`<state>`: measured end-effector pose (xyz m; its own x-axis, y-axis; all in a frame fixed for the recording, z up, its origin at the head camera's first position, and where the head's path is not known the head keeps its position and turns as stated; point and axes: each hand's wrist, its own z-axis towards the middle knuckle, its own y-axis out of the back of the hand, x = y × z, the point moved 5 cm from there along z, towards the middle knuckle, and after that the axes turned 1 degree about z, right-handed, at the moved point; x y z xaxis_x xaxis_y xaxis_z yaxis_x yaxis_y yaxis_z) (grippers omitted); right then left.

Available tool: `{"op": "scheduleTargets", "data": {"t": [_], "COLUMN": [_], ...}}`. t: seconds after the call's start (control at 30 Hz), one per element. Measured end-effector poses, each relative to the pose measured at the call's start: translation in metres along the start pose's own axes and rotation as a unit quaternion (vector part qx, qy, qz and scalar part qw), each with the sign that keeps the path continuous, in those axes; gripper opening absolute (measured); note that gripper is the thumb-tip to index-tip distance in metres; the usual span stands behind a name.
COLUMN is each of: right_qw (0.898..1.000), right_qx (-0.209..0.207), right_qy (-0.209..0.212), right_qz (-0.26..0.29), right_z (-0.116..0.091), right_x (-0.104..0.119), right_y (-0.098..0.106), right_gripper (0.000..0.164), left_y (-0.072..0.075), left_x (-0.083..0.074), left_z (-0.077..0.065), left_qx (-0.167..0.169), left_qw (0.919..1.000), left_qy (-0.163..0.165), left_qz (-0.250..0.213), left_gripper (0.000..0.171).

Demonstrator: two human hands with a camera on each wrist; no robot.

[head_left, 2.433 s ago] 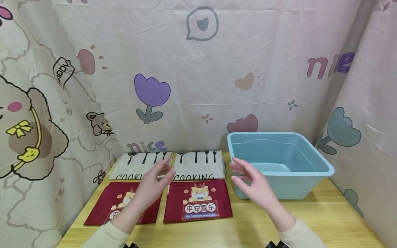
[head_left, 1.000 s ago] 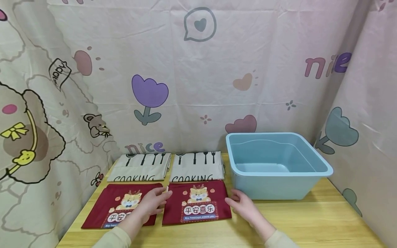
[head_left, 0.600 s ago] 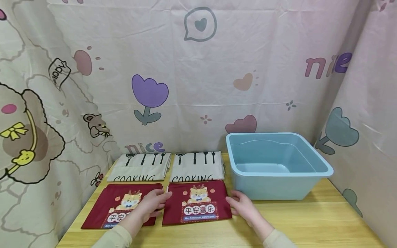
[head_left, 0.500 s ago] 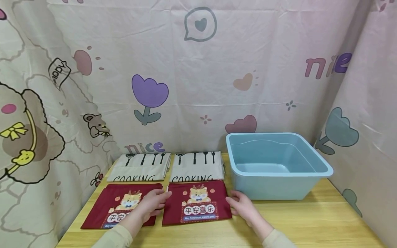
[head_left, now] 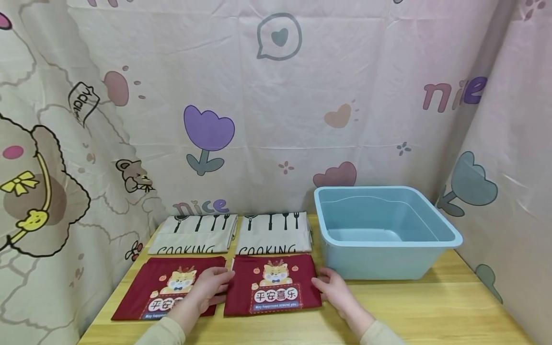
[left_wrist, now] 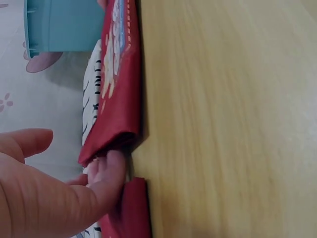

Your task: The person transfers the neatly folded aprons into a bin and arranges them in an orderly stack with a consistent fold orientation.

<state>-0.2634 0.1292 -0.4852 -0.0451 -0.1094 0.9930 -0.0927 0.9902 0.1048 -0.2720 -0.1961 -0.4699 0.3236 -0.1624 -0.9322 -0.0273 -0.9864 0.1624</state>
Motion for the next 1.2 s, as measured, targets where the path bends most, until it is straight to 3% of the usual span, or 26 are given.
{"op": "scheduleTargets", "data": {"t": [0.37,0.57,0.73,1.2], "right_qw": [1.000,1.000,0.997,0.991], "right_qx": [-0.007,0.012,0.017,0.022], "right_qy": [0.011,0.005,-0.014,0.004], "right_qz": [-0.015,0.024,0.070,0.131], "right_z": [0.005,0.005,0.003,0.002], "right_x": [-0.002,-0.004,-0.003,0.024], "right_y": [-0.004,-0.006,-0.008,-0.022], "right_gripper": [0.048,0.047,0.051,0.051], "left_y": [-0.002,0.000,0.007,0.034], "left_x": [0.010,0.009,0.006,-0.019], "left_z": [0.004,0.003,0.000,-0.012], "left_qx": [-0.001,-0.027,-0.033,-0.012], "left_qw": [0.9998,0.9985,0.9973,0.9935], "left_qy": [-0.018,-0.046,-0.055,-0.083], "left_qz": [0.004,-0.007,-0.034,-0.077], "left_gripper": [0.056,0.059,0.058,0.061]}}
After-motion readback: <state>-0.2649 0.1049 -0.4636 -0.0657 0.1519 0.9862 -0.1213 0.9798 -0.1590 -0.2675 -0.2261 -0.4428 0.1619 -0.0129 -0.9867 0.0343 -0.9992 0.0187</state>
